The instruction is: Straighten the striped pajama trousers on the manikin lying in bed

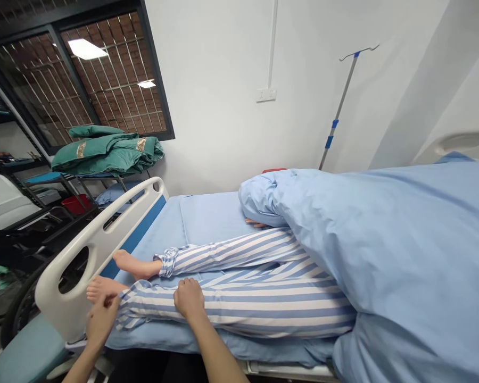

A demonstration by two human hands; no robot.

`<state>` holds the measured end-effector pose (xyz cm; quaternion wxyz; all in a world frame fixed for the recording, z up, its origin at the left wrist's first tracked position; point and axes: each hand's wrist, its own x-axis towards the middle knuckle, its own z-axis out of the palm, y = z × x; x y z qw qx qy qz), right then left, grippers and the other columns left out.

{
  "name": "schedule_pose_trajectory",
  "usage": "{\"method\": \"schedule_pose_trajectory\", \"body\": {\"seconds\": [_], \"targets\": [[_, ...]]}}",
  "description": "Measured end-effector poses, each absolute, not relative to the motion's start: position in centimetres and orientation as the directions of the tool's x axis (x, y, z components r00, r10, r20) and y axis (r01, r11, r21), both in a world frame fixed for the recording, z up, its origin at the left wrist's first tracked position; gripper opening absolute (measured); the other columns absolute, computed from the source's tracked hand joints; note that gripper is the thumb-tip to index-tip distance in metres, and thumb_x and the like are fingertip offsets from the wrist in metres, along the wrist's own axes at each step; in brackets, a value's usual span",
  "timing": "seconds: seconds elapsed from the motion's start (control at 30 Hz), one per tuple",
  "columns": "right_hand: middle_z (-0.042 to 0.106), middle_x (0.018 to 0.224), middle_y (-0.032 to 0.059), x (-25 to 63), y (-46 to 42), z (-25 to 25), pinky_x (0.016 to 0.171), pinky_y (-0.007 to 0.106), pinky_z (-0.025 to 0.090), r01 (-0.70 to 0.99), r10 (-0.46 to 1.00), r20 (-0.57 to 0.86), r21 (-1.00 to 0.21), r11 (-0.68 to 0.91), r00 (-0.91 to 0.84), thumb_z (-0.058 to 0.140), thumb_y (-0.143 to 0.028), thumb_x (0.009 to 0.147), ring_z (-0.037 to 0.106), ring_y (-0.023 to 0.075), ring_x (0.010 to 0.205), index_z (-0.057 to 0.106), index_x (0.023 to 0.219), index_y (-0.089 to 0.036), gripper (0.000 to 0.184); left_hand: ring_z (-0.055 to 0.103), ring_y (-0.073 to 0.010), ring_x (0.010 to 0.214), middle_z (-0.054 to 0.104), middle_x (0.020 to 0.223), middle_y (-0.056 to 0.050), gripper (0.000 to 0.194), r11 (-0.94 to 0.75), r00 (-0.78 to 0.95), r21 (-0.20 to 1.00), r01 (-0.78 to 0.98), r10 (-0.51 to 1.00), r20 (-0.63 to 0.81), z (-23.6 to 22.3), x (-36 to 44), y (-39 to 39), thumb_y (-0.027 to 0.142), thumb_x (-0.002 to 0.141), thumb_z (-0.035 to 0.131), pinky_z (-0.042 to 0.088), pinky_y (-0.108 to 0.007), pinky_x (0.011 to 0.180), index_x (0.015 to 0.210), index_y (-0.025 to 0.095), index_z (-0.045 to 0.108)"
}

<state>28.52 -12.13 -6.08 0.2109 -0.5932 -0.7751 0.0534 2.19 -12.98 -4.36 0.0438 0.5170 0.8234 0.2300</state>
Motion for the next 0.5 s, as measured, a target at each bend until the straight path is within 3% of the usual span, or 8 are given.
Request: {"method": "schedule_pose_trajectory", "body": {"seconds": [0.1, 0.23, 0.37, 0.5], "targets": [[0.065, 0.085, 0.0125, 28.5, -12.1, -6.1, 0.074, 0.033, 0.040, 0.894, 0.946, 0.256, -0.350, 0.281, -0.197, 0.043, -0.018, 0.081, 0.057, 0.0241, 0.085, 0.064, 0.087, -0.012, 0.023, 0.062, -0.0193, 0.091, 0.067, 0.103, -0.005, 0.032, 0.045, -0.159, 0.429, 0.902, 0.960, 0.232, -4.1, 5.7, -9.6, 0.036, 0.080, 0.038, 0.046, -0.031, 0.082, 0.102, 0.022, 0.057], [0.064, 0.085, 0.0121, 28.5, -12.0, -6.3, 0.075, 0.032, 0.040, 0.892, 0.951, 0.248, -0.363, 0.269, -0.186, 0.044, -0.019, 0.081, 0.057, 0.0234, 0.085, 0.063, 0.088, -0.012, 0.022, 0.046, -0.0173, 0.121, 0.052, 0.132, -0.006, 0.050, -0.276, 0.204, 0.303, 0.912, 0.947, 0.248, -4.5, 10.4, -4.4, 0.023, 0.077, 0.037, 0.035, -0.031, 0.101, 0.126, 0.017, 0.046], [0.064, 0.085, 0.0123, 28.5, -11.9, -6.5, 0.075, 0.033, 0.040, 0.897, 0.951, 0.241, -0.347, 0.272, -0.195, 0.045, -0.019, 0.080, 0.057, 0.0235, 0.085, 0.063, 0.089, -0.011, 0.022, 0.040, -0.0235, 0.124, 0.044, 0.139, -0.008, 0.060, -0.259, 0.250, 0.092, 0.961, 0.963, 0.102, -5.3, 12.4, -1.7, 0.024, 0.077, 0.038, 0.032, -0.040, 0.101, 0.136, 0.016, 0.036], [0.064, 0.086, 0.0125, 28.5, -11.7, -6.5, 0.075, 0.033, 0.041, 0.898, 0.953, 0.228, -0.346, 0.272, -0.201, 0.046, -0.021, 0.080, 0.057, 0.0238, 0.085, 0.063, 0.089, -0.011, 0.022, 0.040, -0.0318, 0.118, 0.055, 0.127, -0.012, 0.053, -0.122, 0.131, -0.098, 0.988, 0.988, 0.086, -6.3, 10.9, -1.8, 0.035, 0.080, 0.038, 0.031, -0.046, 0.095, 0.129, 0.014, 0.045]]}}
